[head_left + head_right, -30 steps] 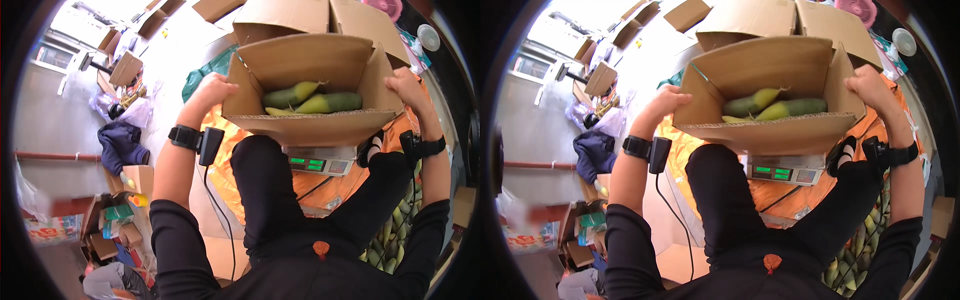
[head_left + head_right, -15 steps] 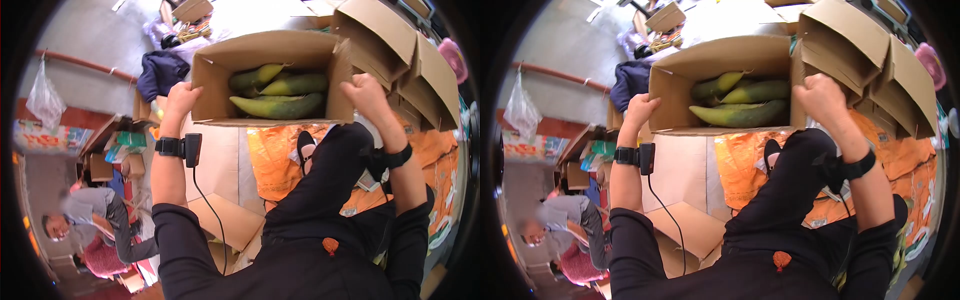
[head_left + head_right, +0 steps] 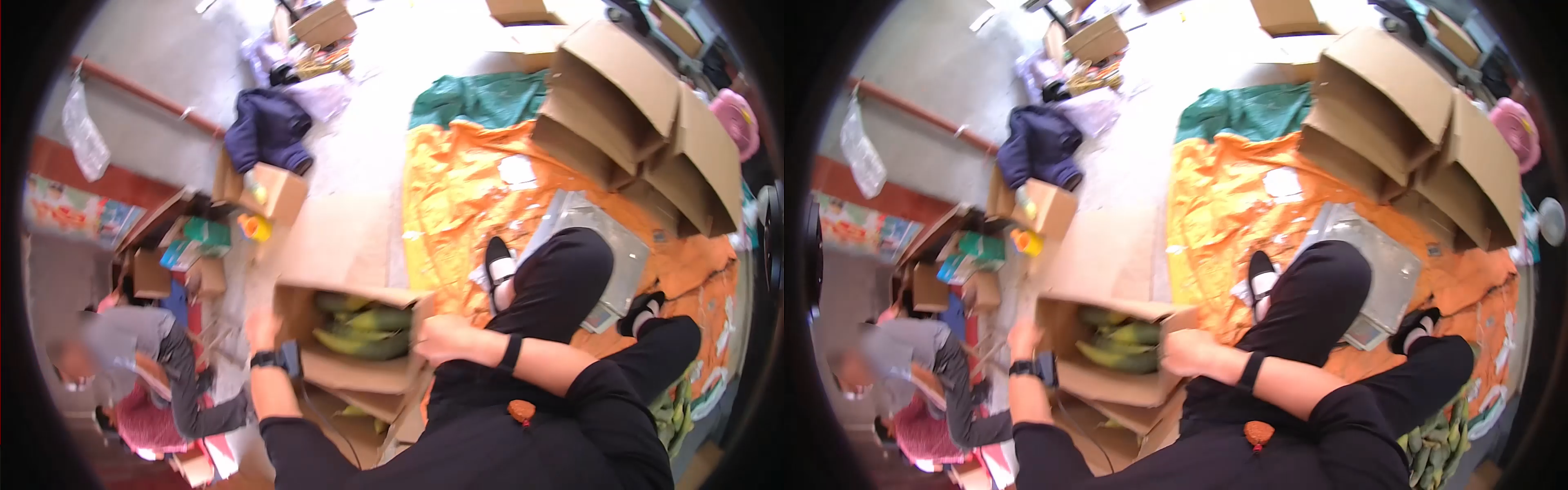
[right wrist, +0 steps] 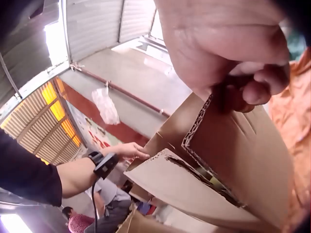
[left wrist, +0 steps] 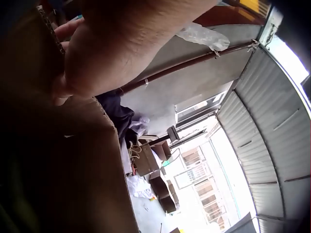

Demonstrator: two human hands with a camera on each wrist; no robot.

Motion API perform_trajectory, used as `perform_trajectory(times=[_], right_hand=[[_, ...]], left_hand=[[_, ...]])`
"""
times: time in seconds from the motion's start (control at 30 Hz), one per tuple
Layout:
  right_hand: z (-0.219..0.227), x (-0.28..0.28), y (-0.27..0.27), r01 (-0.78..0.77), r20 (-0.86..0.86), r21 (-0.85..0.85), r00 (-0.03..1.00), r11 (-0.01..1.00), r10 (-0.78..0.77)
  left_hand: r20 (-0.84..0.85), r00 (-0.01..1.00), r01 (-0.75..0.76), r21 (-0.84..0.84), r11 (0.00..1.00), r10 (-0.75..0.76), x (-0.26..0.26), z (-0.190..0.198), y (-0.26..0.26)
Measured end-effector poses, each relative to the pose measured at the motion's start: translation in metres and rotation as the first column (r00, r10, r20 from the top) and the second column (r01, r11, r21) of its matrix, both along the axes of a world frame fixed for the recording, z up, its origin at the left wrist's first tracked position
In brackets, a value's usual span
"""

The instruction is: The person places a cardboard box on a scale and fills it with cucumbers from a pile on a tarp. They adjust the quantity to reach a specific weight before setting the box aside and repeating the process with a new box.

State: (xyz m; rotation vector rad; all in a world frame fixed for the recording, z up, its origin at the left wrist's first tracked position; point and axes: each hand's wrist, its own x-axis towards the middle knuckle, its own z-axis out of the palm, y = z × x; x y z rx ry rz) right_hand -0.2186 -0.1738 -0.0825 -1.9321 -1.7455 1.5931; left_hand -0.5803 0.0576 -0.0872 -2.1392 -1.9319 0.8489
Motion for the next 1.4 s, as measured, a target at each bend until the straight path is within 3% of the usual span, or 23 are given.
perform_trajectory(times=[0.03, 0.07, 0.13, 0.33, 0.4, 0.5, 0.63, 0.73, 0.77, 0.8, 0.83, 0.87, 0.9, 0.93, 0.97, 1.0, 1.03, 1.07, 1.23, 1.27, 1.33, 1.37, 1.4], right_hand=[[0.006, 0.003, 0.005, 0.023, -0.048, 0.120, 0.999, 0.993, -0.017], [0.011, 0.014, 0.010, 0.050, -0.089, 0.247, 0.996, 0.968, -0.029], [0.023, 0.049, 0.019, 0.171, -0.040, 0.289, 0.985, 0.942, -0.167], [0.076, 0.181, -0.021, 0.462, -0.063, 0.613, 0.837, 0.640, -0.544], [0.092, 0.225, -0.054, 0.578, -0.139, 0.655, 0.725, 0.487, -0.674], [0.083, 0.290, -0.104, 0.694, -0.167, 0.640, 0.544, 0.329, -0.822], [0.030, 0.338, -0.172, 0.764, -0.095, 0.598, 0.368, 0.242, -0.925], [-0.024, 0.346, -0.204, 0.867, -0.151, 0.447, 0.316, 0.221, -0.937], [-0.038, 0.345, -0.211, 0.873, -0.089, 0.399, 0.340, 0.279, -0.936], [-0.043, 0.343, -0.215, 0.877, -0.029, 0.348, 0.364, 0.332, -0.931], [-0.049, 0.341, -0.217, 0.882, -0.038, 0.349, 0.349, 0.315, -0.936], [-0.044, 0.334, -0.213, 0.825, 0.026, 0.404, 0.422, 0.395, -0.906], [-0.038, 0.330, -0.210, 0.757, 0.097, 0.452, 0.484, 0.472, -0.870], [-0.030, 0.327, -0.208, 0.767, 0.095, 0.454, 0.465, 0.454, -0.880], [-0.020, 0.324, -0.206, 0.755, 0.136, 0.416, 0.500, 0.507, -0.855], [-0.011, 0.321, -0.206, 0.739, 0.173, 0.376, 0.537, 0.559, -0.826], [-0.006, 0.319, -0.208, 0.749, 0.169, 0.376, 0.523, 0.545, -0.835], [-0.002, 0.316, -0.211, 0.705, 0.217, 0.380, 0.561, 0.599, -0.799], [0.023, 0.311, -0.218, 0.666, 0.170, 0.390, 0.626, 0.635, -0.761], [0.024, 0.310, -0.217, 0.650, 0.169, 0.404, 0.638, 0.643, -0.751], [0.023, 0.307, -0.216, 0.639, 0.171, 0.417, 0.643, 0.646, -0.747], [0.022, 0.306, -0.215, 0.635, 0.149, 0.443, 0.644, 0.633, -0.750], [0.021, 0.305, -0.214, 0.628, 0.128, 0.469, 0.647, 0.621, -0.752]], left_hand=[[0.012, 1.000, -0.001, 0.056, 0.998, 0.000, -0.049, -0.038, 0.002], [0.211, 0.976, -0.085, 0.146, 0.986, 0.053, -0.076, -0.047, -0.001], [0.382, 0.924, -0.078, 0.123, 0.989, 0.025, -0.066, -0.028, -0.011], [0.205, 0.978, -0.037, 0.305, 0.951, -0.028, -0.036, -0.045, -0.003], [0.184, 0.973, -0.173, 0.197, 0.965, 0.137, -0.033, -0.044, 0.003], [0.215, 0.971, -0.136, 0.150, 0.979, 0.102, -0.020, -0.032, 0.005], [0.237, 0.970, -0.081, 0.092, 0.992, 0.057, -0.017, -0.036, 0.020], [0.482, 0.859, 0.087, 0.198, 0.976, -0.174, 0.111, 0.031, -0.032], [0.488, 0.792, 0.241, 0.301, 0.923, -0.366, 0.115, 0.013, -0.023], [0.439, 0.853, 0.200, 0.230, 0.953, -0.284, 0.171, 0.039, -0.048], [0.510, 0.794, 0.335, 0.086, 0.938, -0.330, 0.176, 0.014, -0.032], [0.703, 0.630, 0.404, 0.065, 0.913, -0.329, 0.180, -0.023, -0.032], [0.700, 0.590, 0.548, 0.019, 0.836, -0.402, 0.184, -0.065, -0.021], [0.580, 0.750, 0.495, -0.171, 0.852, -0.319, 0.227, -0.052, -0.056], [0.665, 0.687, 0.554, -0.217, 0.803, -0.295, 0.232, -0.075, -0.073], [0.618, 0.738, 0.579, -0.375, 0.723, -0.270, 0.274, -0.038, -0.110], [0.439, 0.869, 0.447, -0.504, 0.739, -0.228, 0.267, -0.065, -0.104], [0.437, 0.866, 0.460, -0.502, 0.732, -0.245, 0.265, -0.069, -0.101], [0.660, 0.636, 0.383, -0.720, 0.579, 0.400, 0.248, -0.051, -0.095], [0.659, 0.641, 0.386, -0.719, 0.578, 0.392, 0.254, -0.053, -0.088], [0.372, 0.909, 0.242, -0.839, 0.487, 0.189, 0.269, -0.062, -0.076], [0.373, 0.910, 0.247, -0.839, 0.484, 0.182, 0.281, -0.062, -0.085], [0.342, 0.826, 0.116, -0.881, 0.458, 0.448, 0.295, -0.062, -0.099]])
